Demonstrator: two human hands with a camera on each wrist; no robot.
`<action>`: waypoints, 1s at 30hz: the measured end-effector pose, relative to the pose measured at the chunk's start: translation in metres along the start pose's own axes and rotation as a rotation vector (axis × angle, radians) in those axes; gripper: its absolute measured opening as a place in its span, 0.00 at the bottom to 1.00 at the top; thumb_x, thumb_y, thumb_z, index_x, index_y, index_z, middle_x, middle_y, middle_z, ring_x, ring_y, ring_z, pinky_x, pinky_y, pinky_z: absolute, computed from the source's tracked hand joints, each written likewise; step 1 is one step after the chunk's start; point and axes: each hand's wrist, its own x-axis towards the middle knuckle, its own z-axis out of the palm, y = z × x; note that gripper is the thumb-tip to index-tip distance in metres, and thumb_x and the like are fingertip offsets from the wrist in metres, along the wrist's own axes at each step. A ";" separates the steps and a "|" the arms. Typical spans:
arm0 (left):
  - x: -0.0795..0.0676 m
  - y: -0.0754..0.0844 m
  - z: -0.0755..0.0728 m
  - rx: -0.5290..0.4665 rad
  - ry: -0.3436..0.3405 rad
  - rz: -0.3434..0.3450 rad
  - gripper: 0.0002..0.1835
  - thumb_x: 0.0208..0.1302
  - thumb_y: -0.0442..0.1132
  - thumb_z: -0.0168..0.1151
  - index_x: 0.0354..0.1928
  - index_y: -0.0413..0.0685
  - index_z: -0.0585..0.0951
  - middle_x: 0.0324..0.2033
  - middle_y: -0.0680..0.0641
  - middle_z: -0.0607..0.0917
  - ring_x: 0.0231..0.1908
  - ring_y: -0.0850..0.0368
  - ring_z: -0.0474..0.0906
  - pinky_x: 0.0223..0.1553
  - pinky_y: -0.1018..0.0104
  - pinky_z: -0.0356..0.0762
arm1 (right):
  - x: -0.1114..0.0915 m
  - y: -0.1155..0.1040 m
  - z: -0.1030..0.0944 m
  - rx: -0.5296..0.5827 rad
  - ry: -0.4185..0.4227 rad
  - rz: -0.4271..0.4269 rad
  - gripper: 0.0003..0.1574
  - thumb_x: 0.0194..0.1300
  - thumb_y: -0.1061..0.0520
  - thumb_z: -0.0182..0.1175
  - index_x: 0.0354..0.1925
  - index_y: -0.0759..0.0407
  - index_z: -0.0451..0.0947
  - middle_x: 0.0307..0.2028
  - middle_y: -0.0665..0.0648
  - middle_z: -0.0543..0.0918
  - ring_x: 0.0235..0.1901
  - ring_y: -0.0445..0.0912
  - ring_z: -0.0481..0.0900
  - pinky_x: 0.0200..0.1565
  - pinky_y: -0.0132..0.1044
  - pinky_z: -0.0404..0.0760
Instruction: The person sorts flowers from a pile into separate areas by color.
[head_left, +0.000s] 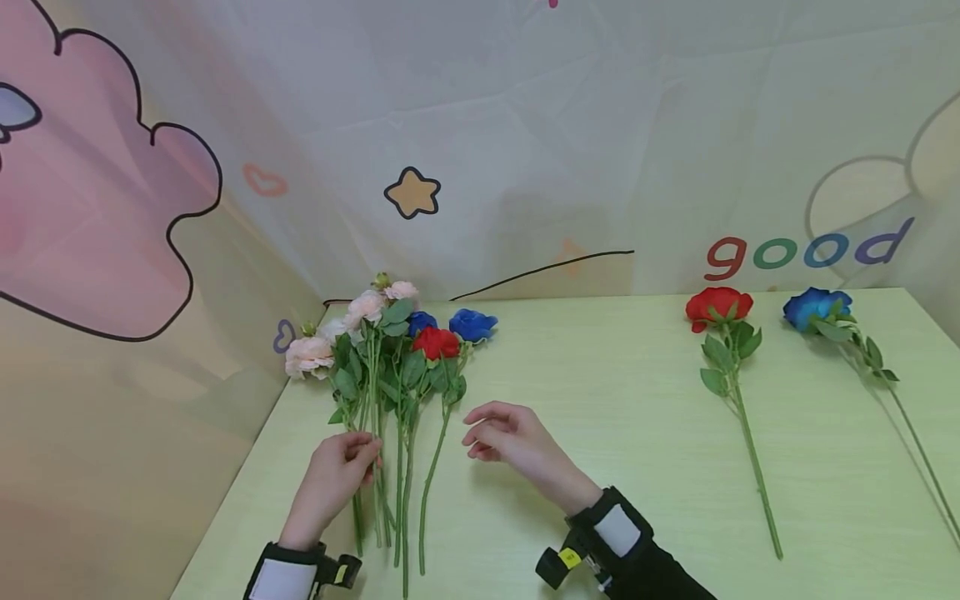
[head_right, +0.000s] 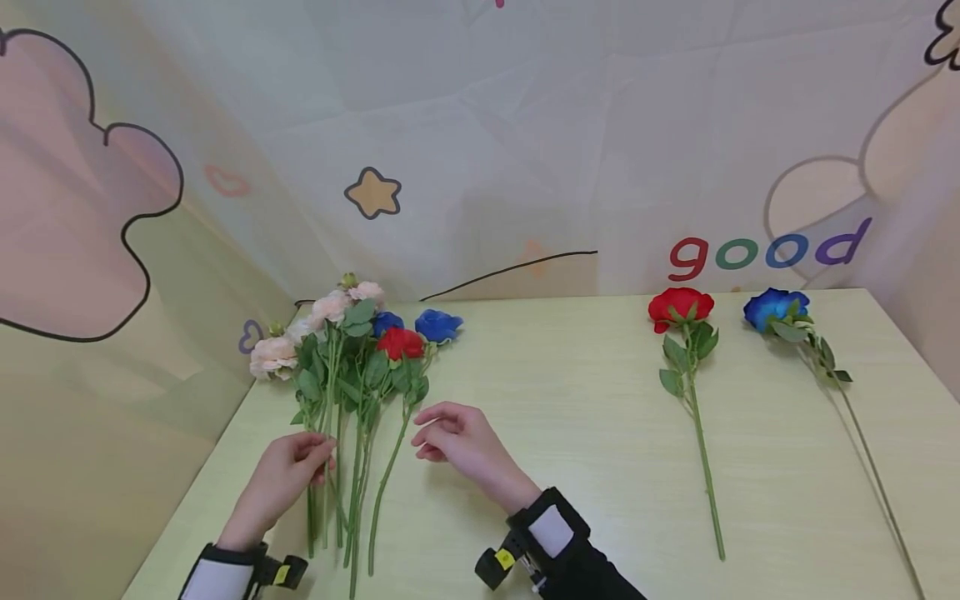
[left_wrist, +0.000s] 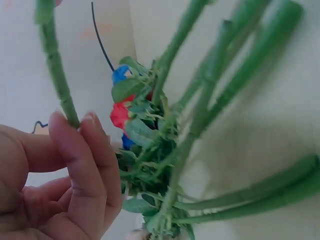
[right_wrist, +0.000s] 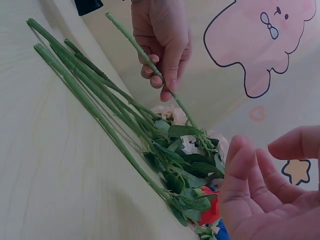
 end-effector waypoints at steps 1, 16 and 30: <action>-0.001 0.002 0.000 0.004 0.005 0.004 0.13 0.75 0.38 0.55 0.50 0.33 0.81 0.30 0.41 0.87 0.24 0.59 0.77 0.25 0.70 0.75 | -0.001 -0.001 -0.002 -0.006 0.002 -0.002 0.17 0.73 0.61 0.53 0.56 0.68 0.75 0.45 0.70 0.85 0.36 0.41 0.85 0.50 0.40 0.85; -0.014 0.039 0.026 -0.041 0.035 0.138 0.10 0.75 0.35 0.55 0.45 0.34 0.81 0.28 0.40 0.86 0.23 0.60 0.78 0.25 0.70 0.75 | -0.015 -0.004 -0.050 -0.097 0.039 -0.036 0.17 0.75 0.60 0.53 0.56 0.71 0.74 0.41 0.63 0.86 0.38 0.44 0.85 0.48 0.36 0.86; -0.005 0.085 0.096 -0.140 -0.138 0.312 0.10 0.75 0.36 0.55 0.45 0.34 0.82 0.28 0.40 0.85 0.23 0.60 0.78 0.26 0.72 0.76 | -0.036 -0.014 -0.096 -0.161 0.123 -0.055 0.21 0.75 0.59 0.54 0.57 0.75 0.71 0.41 0.61 0.85 0.39 0.42 0.86 0.47 0.30 0.84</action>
